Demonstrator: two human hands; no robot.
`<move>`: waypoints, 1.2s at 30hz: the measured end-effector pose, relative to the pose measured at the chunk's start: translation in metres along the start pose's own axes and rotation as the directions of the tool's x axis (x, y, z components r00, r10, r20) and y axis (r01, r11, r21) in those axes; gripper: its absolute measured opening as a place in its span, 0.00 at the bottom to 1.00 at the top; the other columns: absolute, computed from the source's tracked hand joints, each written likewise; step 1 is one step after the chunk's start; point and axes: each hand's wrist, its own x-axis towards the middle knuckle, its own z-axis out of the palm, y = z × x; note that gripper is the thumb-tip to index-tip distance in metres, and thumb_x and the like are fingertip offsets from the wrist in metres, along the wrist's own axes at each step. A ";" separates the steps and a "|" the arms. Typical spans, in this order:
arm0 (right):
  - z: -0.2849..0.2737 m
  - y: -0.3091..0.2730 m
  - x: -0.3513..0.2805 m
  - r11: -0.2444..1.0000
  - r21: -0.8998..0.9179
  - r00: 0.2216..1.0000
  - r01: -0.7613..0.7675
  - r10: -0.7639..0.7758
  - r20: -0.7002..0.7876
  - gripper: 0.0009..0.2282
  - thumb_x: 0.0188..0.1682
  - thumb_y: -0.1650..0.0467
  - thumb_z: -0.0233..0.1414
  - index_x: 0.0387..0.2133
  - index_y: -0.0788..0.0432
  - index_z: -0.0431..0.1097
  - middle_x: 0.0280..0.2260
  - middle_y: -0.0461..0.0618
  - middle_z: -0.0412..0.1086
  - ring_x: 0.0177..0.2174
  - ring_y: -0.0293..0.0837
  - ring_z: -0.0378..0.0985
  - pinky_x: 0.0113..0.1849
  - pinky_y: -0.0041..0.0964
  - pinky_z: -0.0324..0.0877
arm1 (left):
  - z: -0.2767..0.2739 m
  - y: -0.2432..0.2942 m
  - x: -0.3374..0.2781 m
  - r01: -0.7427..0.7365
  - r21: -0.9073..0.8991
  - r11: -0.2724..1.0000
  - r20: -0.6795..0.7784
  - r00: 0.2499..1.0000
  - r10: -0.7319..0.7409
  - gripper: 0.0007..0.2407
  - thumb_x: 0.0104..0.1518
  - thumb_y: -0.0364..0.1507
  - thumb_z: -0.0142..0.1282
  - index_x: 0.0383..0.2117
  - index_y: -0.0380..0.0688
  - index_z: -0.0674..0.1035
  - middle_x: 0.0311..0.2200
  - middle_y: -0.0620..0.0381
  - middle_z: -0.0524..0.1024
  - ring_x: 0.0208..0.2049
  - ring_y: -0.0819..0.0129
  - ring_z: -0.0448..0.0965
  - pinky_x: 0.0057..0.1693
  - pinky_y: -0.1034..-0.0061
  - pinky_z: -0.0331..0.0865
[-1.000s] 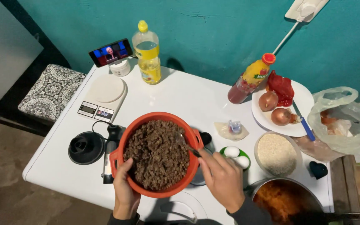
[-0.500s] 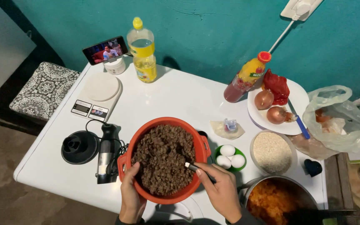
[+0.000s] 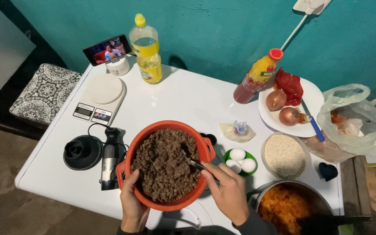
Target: Transferring cooked ground meat from a bowl into a food processor container and then assembling a hand blender to process it.
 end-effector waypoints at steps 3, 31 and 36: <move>0.000 0.007 0.000 0.991 -0.071 0.993 0.113 -0.114 -0.013 0.12 0.49 0.69 0.58 0.44 0.60 0.78 0.23 0.49 0.71 0.19 0.40 0.72 0.23 0.36 0.67 | -0.004 -0.002 0.002 0.000 -0.009 1.000 0.004 1.000 0.000 0.23 0.59 0.33 0.44 0.61 0.33 0.69 0.56 0.41 0.74 0.55 0.55 0.76 0.61 0.59 0.69; -0.050 0.026 -0.019 0.996 0.078 0.994 -0.050 0.057 -0.090 0.12 0.49 0.70 0.58 0.44 0.62 0.77 0.31 0.49 0.78 0.27 0.37 0.78 0.29 0.31 0.71 | -0.050 0.021 0.009 -0.092 -0.033 0.995 -0.094 0.992 0.088 0.24 0.58 0.32 0.45 0.62 0.36 0.69 0.56 0.44 0.75 0.56 0.53 0.76 0.62 0.58 0.68; -0.047 0.039 -0.017 0.924 -0.052 0.925 -0.379 0.379 -0.013 0.13 0.47 0.67 0.57 0.44 0.57 0.79 0.32 0.49 0.80 0.22 0.42 0.78 0.23 0.38 0.71 | -0.065 0.035 0.005 -0.138 0.035 0.990 -0.241 0.960 0.142 0.24 0.59 0.33 0.44 0.62 0.37 0.69 0.56 0.43 0.74 0.56 0.53 0.75 0.63 0.57 0.69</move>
